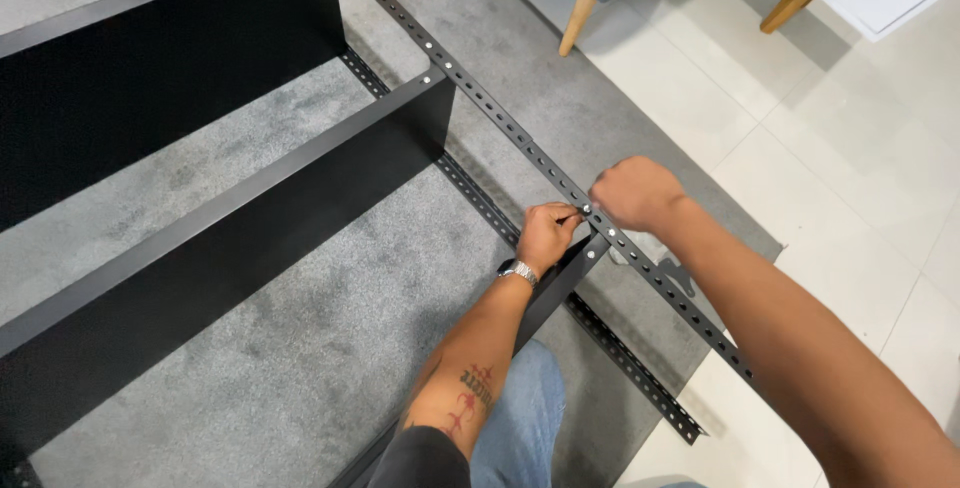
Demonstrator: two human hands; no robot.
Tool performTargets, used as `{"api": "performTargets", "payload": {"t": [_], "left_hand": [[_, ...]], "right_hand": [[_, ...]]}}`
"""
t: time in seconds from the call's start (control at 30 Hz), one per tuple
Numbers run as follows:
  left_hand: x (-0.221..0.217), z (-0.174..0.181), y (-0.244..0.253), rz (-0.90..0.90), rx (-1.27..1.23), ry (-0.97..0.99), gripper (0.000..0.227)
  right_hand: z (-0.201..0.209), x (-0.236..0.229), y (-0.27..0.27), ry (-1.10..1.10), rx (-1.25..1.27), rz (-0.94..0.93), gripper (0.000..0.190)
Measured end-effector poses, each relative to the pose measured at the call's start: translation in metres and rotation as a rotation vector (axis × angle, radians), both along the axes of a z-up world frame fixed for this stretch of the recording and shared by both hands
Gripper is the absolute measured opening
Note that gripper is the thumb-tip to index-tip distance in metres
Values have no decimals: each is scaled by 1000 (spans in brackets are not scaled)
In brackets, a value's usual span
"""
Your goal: The person assembles a black metal shelf by hand and using a screwdriver. They pick up small nuts and bolts from a plastic bag, align the metal frame components with the black shelves, and fasten them together.
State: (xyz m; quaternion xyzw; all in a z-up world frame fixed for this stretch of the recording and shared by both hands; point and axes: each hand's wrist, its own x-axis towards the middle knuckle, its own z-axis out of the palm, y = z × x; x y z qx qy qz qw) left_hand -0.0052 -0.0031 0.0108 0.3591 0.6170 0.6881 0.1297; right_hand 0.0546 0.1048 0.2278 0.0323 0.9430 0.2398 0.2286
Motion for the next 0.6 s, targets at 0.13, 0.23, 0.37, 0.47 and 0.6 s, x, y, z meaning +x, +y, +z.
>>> {"api": "performTargets", "payload": {"t": [0.13, 0.23, 0.37, 0.47, 0.6], "left_hand": [[-1, 0, 1, 20, 6, 22, 7], [1, -11, 2, 9, -1, 10, 10], [0, -6, 1, 0, -20, 22, 9], [-2, -7, 3, 10, -33, 33, 8], [0, -5, 1, -9, -38, -14, 10]], "right_hand": [[-7, -12, -1, -25, 43, 26, 26], [-3, -18, -1, 29, -5, -141, 27], [-3, -31, 1, 12, -109, -313, 25], [-4, -35, -3, 61, -120, -349, 21], [-2, -22, -12, 81, -111, -382, 17]]}}
